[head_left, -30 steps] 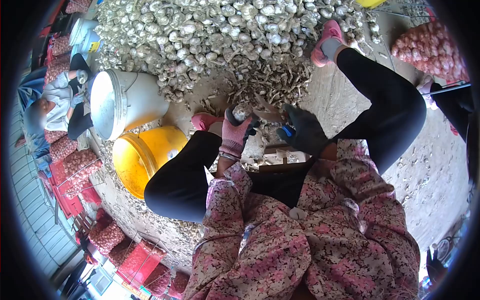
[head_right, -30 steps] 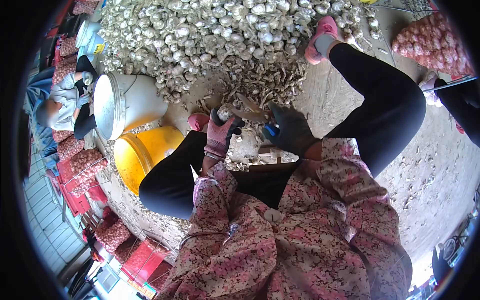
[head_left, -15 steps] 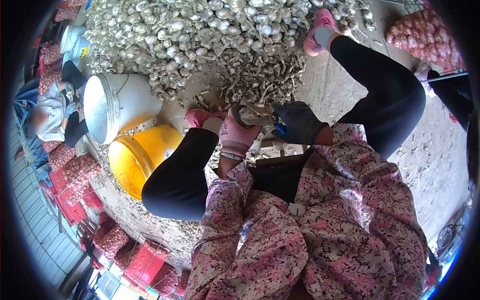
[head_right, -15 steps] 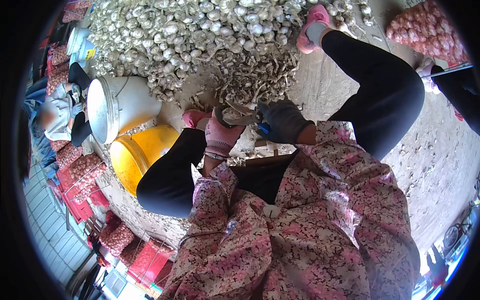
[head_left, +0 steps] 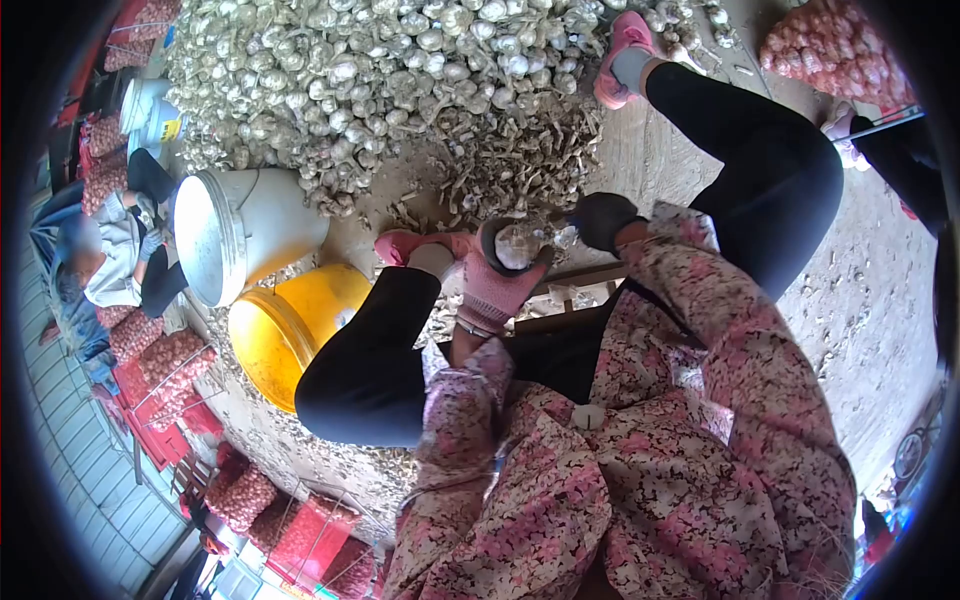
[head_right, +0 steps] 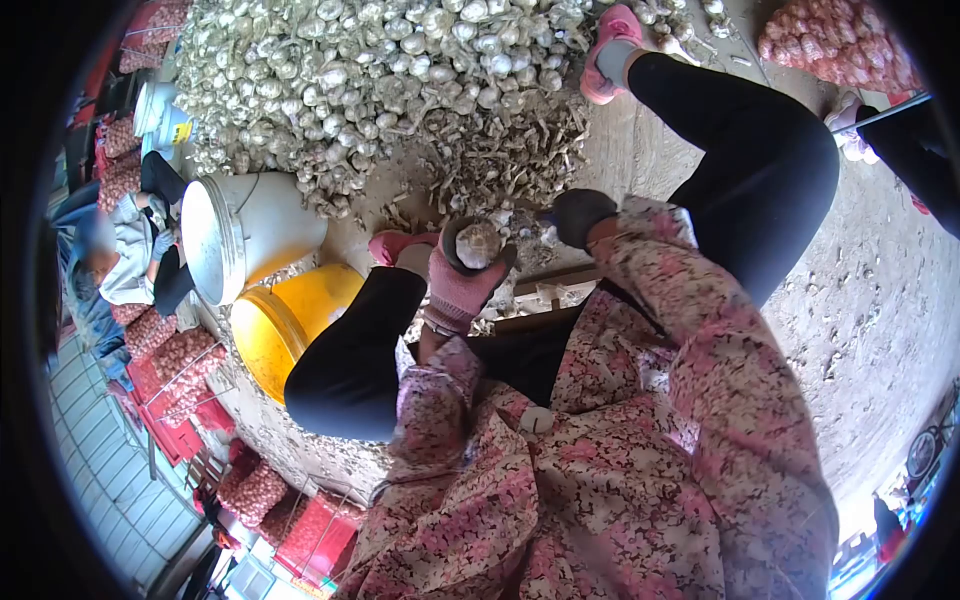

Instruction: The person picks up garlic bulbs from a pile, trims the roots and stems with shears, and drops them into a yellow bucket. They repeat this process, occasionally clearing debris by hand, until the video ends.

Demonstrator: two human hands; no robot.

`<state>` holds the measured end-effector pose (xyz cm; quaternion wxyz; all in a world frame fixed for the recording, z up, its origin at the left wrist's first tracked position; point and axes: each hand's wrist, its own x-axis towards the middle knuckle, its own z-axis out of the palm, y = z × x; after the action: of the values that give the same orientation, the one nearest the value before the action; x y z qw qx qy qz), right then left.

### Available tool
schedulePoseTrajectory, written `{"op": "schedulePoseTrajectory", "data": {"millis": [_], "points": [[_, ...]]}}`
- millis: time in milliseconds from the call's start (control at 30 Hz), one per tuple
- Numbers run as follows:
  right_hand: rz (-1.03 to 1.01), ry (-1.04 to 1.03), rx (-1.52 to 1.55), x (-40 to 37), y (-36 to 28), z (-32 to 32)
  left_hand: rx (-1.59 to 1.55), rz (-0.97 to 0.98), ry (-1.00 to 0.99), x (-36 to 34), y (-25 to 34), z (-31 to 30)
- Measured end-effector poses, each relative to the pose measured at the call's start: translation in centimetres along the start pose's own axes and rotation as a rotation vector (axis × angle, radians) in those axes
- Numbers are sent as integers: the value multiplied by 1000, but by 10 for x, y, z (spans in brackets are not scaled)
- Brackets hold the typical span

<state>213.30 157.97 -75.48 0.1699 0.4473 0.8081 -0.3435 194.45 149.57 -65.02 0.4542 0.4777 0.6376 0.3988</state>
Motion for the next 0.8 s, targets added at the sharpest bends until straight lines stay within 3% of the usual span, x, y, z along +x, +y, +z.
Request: {"op": "schedulePoseTrajectory", "data": {"millis": [33, 100, 133, 167, 233, 267, 367, 467, 533, 800], "points": [[-7, 0, 3, -2, -5, -1, -137, -8, -1, 2, 1, -1], [3, 242, 277, -13, -17, -12, -402, -207, 28, 6, -23, -13], [-36, 214, 363, -24, -29, -29, -506, -182, 99, 6, -36, -16], [-42, 214, 353, -32, -37, -39, -251, -389, 52, 11, -40, -28], [-294, 429, 280, -48, -51, -50, -285, -193, 42, 15, -41, -29], [-256, 288, 178, -53, -56, -60, -281, -195, 45, 15, -40, -29], [-266, 308, 126, -55, -58, -60, -311, -282, 66, 15, -33, -27], [-288, 291, -34, -57, -57, -64, -252, -179, 81, 10, -33, -27], [-308, 259, -35, -55, -54, -64, 205, -165, 48, 10, -31, -28], [-347, 91, -83, -45, -54, -45, 458, -104, 5, 3, -26, -27]]}}
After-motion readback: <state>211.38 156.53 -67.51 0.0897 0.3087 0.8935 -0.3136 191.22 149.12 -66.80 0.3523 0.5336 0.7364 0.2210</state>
